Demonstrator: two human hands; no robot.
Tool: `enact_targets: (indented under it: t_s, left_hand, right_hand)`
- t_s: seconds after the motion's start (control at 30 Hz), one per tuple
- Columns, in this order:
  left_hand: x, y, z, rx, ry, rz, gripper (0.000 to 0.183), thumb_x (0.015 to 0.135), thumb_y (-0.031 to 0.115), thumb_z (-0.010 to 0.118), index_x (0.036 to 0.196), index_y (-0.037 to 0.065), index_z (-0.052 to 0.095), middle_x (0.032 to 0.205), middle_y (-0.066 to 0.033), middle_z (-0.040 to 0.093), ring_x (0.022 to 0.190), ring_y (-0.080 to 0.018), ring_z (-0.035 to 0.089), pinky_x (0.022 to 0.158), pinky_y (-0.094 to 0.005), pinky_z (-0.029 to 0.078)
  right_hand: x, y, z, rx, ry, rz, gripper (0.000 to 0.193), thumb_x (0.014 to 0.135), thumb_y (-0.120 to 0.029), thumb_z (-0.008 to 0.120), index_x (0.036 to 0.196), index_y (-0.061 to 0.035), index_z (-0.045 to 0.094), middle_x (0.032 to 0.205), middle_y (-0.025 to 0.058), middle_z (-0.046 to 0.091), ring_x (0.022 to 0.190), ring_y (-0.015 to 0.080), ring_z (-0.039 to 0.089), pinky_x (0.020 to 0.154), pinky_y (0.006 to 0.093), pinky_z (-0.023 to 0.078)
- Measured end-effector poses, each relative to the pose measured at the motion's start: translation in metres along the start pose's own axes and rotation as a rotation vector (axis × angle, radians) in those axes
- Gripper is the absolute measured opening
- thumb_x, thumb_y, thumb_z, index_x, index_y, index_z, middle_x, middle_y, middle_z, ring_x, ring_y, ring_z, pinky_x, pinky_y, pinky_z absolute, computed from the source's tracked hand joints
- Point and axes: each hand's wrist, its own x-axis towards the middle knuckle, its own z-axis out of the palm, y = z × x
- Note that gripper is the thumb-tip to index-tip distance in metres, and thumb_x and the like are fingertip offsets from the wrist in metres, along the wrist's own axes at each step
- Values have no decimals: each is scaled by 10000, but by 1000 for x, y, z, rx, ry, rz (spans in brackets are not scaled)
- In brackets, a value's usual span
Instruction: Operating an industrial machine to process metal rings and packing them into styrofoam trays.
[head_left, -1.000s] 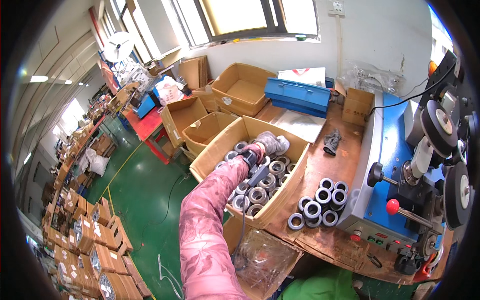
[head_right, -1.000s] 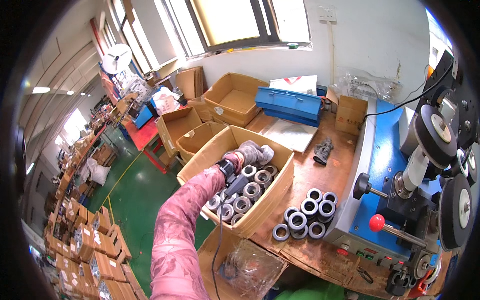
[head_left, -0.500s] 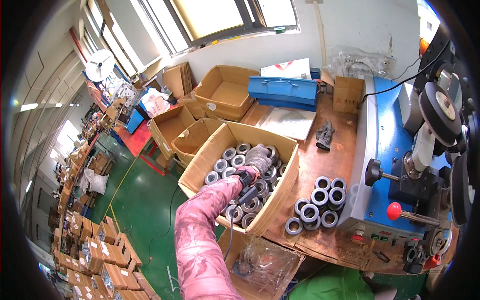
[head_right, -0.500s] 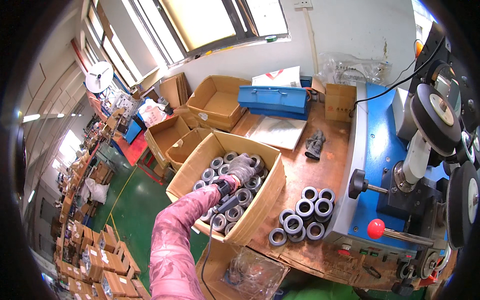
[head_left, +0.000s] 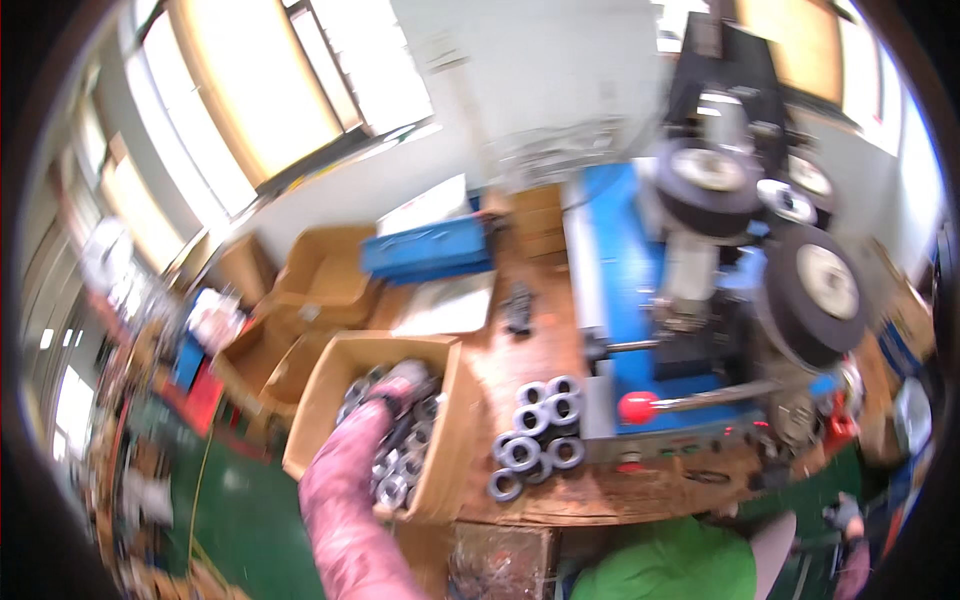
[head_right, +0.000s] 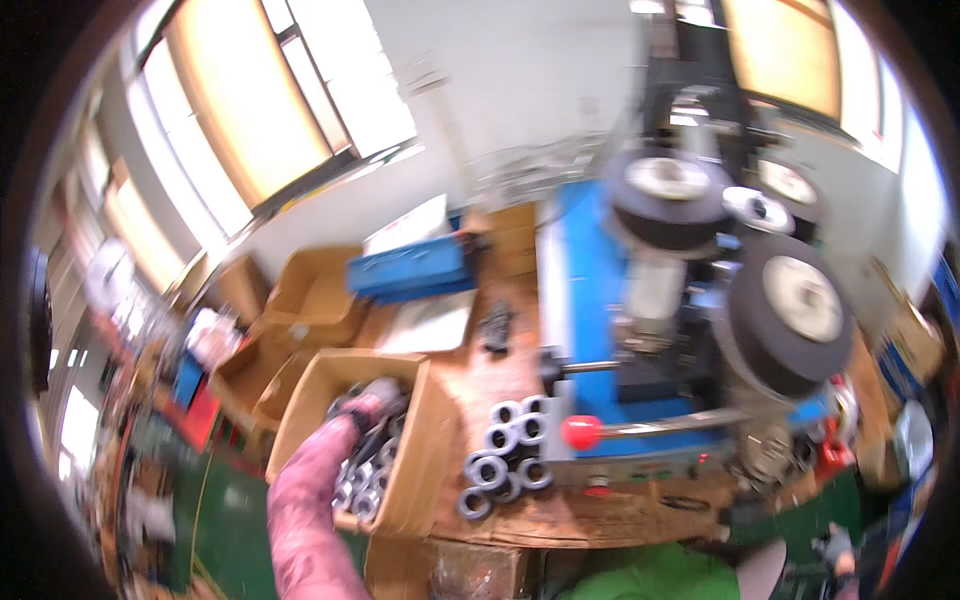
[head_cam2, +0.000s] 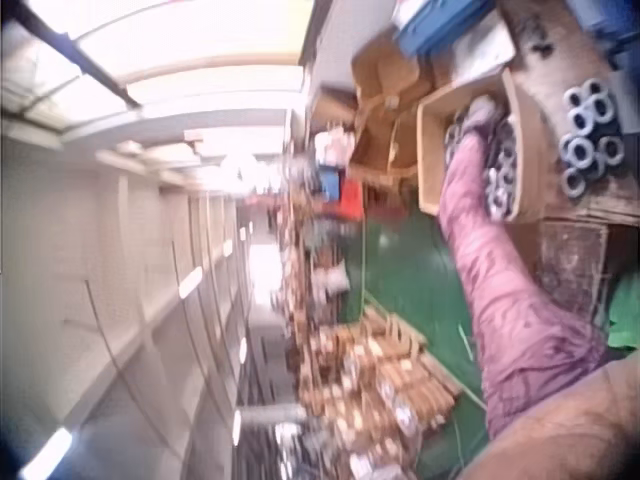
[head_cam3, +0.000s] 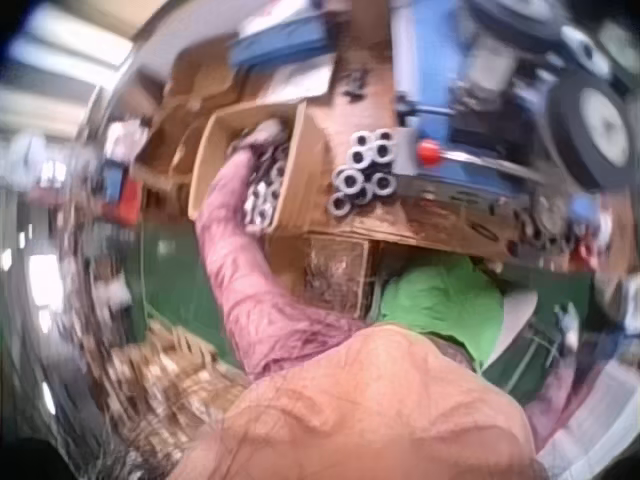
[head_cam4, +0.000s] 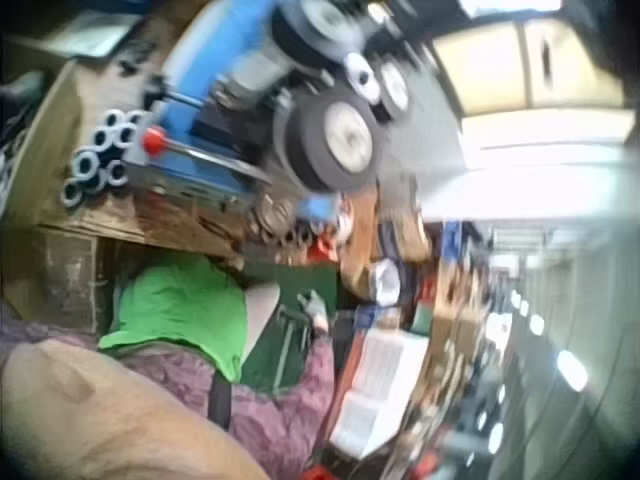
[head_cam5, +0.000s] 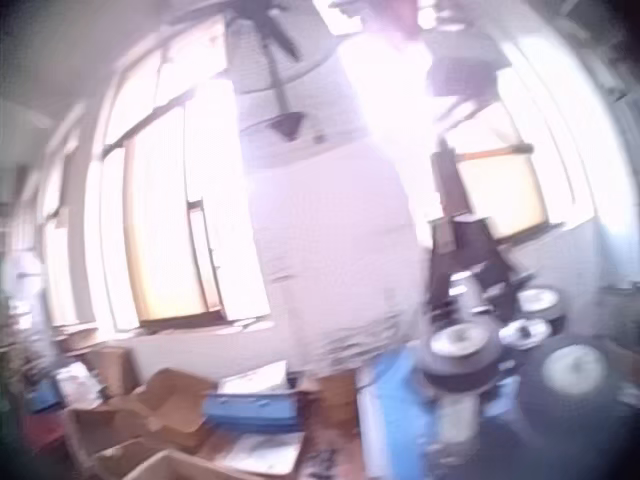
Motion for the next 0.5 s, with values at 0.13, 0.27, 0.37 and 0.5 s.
enact_targets:
  t_s: [0.13, 0.27, 0.37, 0.5]
  left_hand:
    - [-16, -43, -3, -422, -2, 83, 404, 869, 342, 553, 1128, 36, 605, 1006, -86, 648, 907, -184, 599, 819, -305, 463]
    - [-120, 51, -96, -1221, 227, 177, 311, 888, 201, 599, 1111, -17, 597, 991, -39, 633, 915, -105, 560, 811, -240, 447]
    - [-213, 129, -138, -1167, 184, 369, 283, 887, 157, 593, 1122, -2, 587, 976, -38, 623, 954, -121, 559, 829, -252, 449]
    - [-271, 227, -112, -655, 12, 772, 388, 807, 179, 652, 1157, 35, 568, 1170, -114, 551, 1080, -257, 538, 918, -331, 425]
  right_hand:
    - [-10, -35, -43, -206, -195, 225, 426, 670, -391, 726, 908, -43, 666, 938, 173, 662, 889, 330, 629, 799, 386, 500]
    - [-15, -60, -55, -226, -152, 199, 430, 696, -391, 717, 921, -28, 663, 918, 172, 668, 866, 303, 642, 783, 375, 503]
    - [1, -98, -35, -21, -246, 111, 504, 720, -444, 679, 998, -24, 645, 982, 191, 650, 934, 328, 621, 834, 387, 486]
    - [14, -125, 31, -11, -353, -99, 671, 773, -501, 621, 1236, -28, 510, 1219, 217, 540, 1120, 362, 523, 952, 388, 417]
